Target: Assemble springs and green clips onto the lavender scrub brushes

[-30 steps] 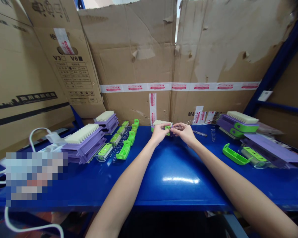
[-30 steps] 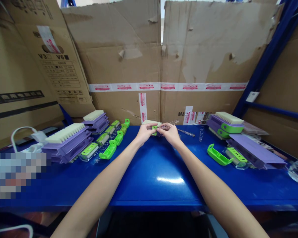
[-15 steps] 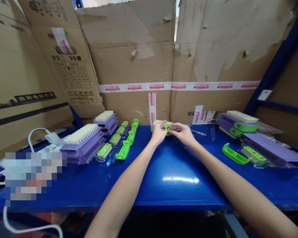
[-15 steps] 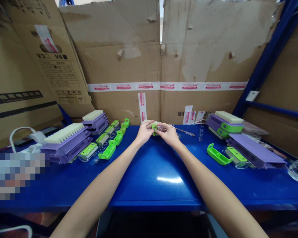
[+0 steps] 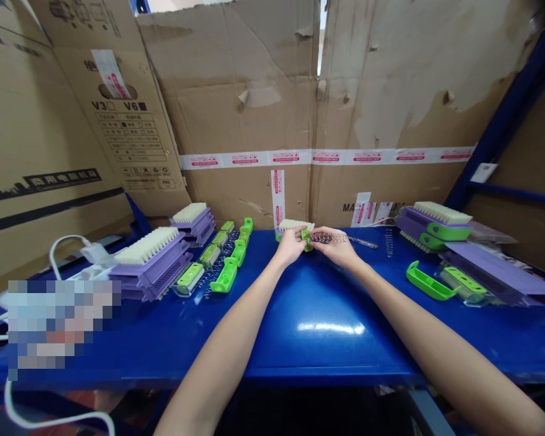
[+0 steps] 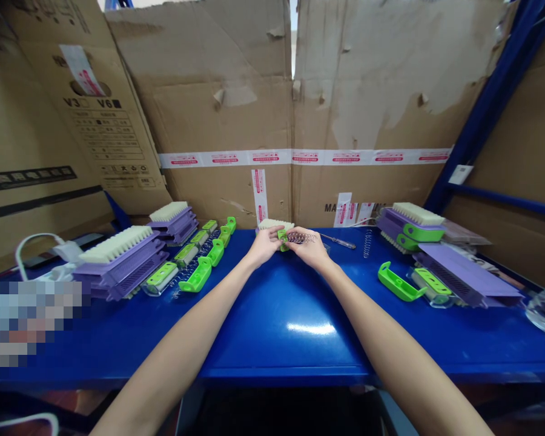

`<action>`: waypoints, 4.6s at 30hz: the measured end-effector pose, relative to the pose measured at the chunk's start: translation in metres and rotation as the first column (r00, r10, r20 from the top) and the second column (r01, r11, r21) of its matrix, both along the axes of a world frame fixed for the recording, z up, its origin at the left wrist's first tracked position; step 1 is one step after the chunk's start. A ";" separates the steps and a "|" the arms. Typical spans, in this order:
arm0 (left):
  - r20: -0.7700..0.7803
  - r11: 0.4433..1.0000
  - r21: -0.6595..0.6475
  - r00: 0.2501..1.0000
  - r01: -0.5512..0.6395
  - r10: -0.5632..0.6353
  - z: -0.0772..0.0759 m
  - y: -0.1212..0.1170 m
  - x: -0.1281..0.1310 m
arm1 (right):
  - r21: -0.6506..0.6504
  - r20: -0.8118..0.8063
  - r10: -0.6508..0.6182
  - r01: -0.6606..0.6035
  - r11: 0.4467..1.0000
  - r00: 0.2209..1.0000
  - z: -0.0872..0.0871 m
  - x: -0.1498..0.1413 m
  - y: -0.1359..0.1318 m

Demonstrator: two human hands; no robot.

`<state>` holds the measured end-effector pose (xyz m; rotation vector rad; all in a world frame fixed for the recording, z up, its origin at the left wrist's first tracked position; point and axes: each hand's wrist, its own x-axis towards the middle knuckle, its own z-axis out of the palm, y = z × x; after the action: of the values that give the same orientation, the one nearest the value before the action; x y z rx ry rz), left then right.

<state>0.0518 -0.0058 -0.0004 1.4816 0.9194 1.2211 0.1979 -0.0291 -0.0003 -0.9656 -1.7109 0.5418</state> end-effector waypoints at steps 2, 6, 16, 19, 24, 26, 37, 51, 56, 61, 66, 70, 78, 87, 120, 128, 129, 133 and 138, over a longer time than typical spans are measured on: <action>-0.020 0.999 0.022 1.000 -0.024 0.025 0.002 -0.002 0.001 | -0.003 0.005 -0.015 0.015 1.000 1.000 0.001 -0.001 -0.001; -0.035 0.997 0.062 0.998 -0.052 0.055 0.003 -0.003 0.002 | -0.020 -0.005 -0.031 0.031 0.999 1.000 0.002 -0.002 -0.001; -0.016 0.989 0.142 0.999 -0.042 0.044 -0.001 0.001 -0.001 | -0.021 -0.042 -0.072 0.071 0.997 0.997 0.004 -0.005 -0.002; 0.003 0.988 0.151 1.000 -0.021 0.021 -0.002 0.001 -0.001 | -0.005 -0.034 -0.062 0.062 0.998 0.997 0.004 -0.006 -0.003; 0.001 0.987 0.156 1.000 -0.026 0.026 -0.002 0.001 -0.001 | 0.027 -0.005 -0.062 0.062 0.998 0.998 0.003 -0.004 -0.002; -0.016 0.987 0.161 1.000 -0.014 0.017 -0.001 0.000 -0.002 | 0.047 0.026 -0.058 0.056 0.997 0.998 0.002 -0.003 -0.002; -0.095 0.996 0.003 0.992 0.090 -0.089 -0.001 -0.003 -0.006 | 0.039 0.179 -0.086 0.080 0.996 0.980 -0.001 0.001 0.000; -0.029 0.988 -0.097 0.992 0.118 -0.121 -0.002 -0.004 -0.002 | 0.091 0.246 -0.112 0.092 0.992 0.963 -0.005 -0.002 0.000; -0.039 0.994 -0.048 0.994 0.096 -0.098 -0.004 -0.003 -0.002 | 0.065 0.266 -0.071 0.056 0.996 0.961 -0.002 0.001 -0.002; -0.025 0.995 -0.033 0.995 0.099 -0.100 -0.006 -0.001 -0.002 | 0.055 0.277 -0.089 0.077 0.996 0.957 -0.002 0.001 -0.002; -0.077 0.995 -0.041 0.993 0.091 -0.093 -0.004 -0.002 -0.002 | 0.029 0.271 -0.092 0.087 0.996 0.958 -0.005 0.000 0.000; -0.087 0.995 -0.028 0.991 0.095 -0.097 -0.005 -0.002 -0.003 | 0.026 0.267 -0.079 0.075 0.997 0.961 -0.006 0.000 0.000; -0.083 0.996 -0.004 0.992 0.093 -0.093 -0.007 0.000 -0.004 | 0.070 0.316 -0.041 0.020 0.997 0.948 -0.006 0.004 0.000; -0.103 0.996 -0.037 0.991 0.084 -0.087 -0.005 -0.002 -0.004 | 0.062 0.385 -0.071 0.052 0.997 0.920 -0.006 0.006 0.001; -0.089 0.997 -0.044 0.994 0.059 -0.062 0.000 -0.006 -0.004 | 0.154 0.358 -0.060 0.005 0.988 0.932 -0.005 0.007 0.000; -0.117 0.999 -0.008 0.992 0.034 -0.034 -0.003 -0.004 -0.005 | 0.112 0.340 -0.083 0.047 0.993 0.937 -0.001 0.003 -0.004; -0.117 0.999 -0.006 0.993 0.034 -0.034 -0.003 -0.004 -0.005 | 0.117 0.342 -0.078 0.040 0.992 0.936 0.000 0.003 -0.005; -0.117 1.000 -0.009 0.993 0.025 -0.026 -0.001 -0.005 -0.004 | 0.136 0.365 -0.066 0.017 0.991 0.929 0.001 0.005 -0.006; -0.107 1.000 0.011 0.994 -0.002 0.003 0.002 -0.007 -0.005 | 0.179 0.333 -0.066 0.005 0.984 0.941 -0.003 0.008 0.001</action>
<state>0.0470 -0.0123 0.0011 1.5676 0.9876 1.1584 0.2057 -0.0284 -0.0036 -1.0004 -2.0040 0.2007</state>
